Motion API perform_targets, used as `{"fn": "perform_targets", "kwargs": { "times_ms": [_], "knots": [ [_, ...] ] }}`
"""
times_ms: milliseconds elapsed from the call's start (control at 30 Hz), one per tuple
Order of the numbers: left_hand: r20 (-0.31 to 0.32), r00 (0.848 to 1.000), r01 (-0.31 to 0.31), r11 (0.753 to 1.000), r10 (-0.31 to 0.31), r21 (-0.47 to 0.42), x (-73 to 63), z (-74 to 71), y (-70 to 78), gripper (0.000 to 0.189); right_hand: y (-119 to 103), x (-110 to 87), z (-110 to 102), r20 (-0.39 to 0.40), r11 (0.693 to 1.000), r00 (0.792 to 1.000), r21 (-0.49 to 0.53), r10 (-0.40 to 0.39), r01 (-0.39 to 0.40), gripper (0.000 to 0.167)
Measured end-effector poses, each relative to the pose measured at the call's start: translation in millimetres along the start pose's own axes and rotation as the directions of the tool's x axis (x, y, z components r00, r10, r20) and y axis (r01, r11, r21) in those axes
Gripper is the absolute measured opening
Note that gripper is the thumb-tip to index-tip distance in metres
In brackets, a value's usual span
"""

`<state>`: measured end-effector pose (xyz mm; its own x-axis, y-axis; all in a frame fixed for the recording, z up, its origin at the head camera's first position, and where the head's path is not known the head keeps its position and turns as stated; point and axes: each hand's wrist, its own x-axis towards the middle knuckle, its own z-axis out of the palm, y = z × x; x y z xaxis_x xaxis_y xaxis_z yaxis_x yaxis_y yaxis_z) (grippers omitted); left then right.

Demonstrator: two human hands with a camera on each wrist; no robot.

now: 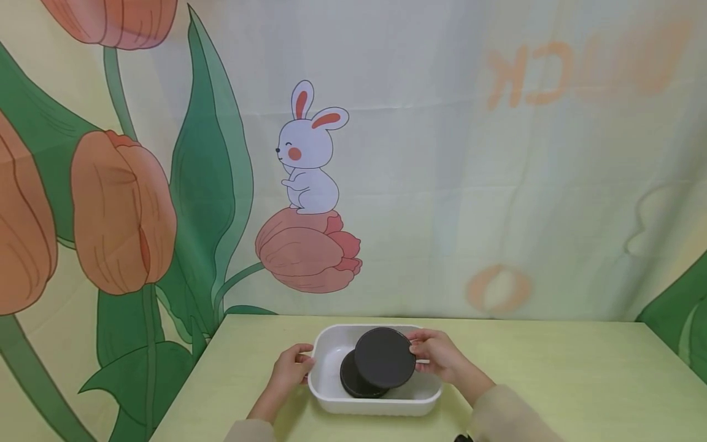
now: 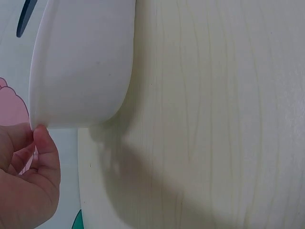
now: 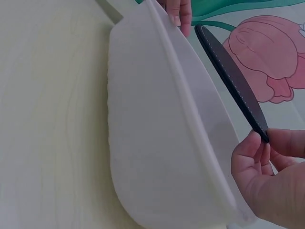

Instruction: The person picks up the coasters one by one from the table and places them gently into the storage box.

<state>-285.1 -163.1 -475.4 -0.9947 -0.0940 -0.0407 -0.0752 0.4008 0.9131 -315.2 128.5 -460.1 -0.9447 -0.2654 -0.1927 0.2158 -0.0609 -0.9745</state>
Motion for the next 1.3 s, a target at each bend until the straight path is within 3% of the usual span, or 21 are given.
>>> {"fn": "perform_targets", "kwargs": {
  "times_ms": [233,567,1300],
  "knots": [
    [0.0,1.0,0.006,1.0,-0.006,-0.004,0.8,0.4,-0.6,0.029,12,11.2,16,-0.076,1.0,0.997,-0.002,-0.002,0.001,0.028],
    [0.006,1.0,-0.007,1.0,0.007,-0.001,2.3,0.8,-4.4,0.029,30,24.6,33,-0.169,0.998,0.984,0.015,0.056,-0.054,0.025],
    [0.012,1.0,0.004,1.0,-0.004,-0.01,-1.3,-0.2,1.1,0.029,41,29.1,44,-0.292,0.985,0.954,-0.127,0.075,-0.117,0.027]
  ]
}}
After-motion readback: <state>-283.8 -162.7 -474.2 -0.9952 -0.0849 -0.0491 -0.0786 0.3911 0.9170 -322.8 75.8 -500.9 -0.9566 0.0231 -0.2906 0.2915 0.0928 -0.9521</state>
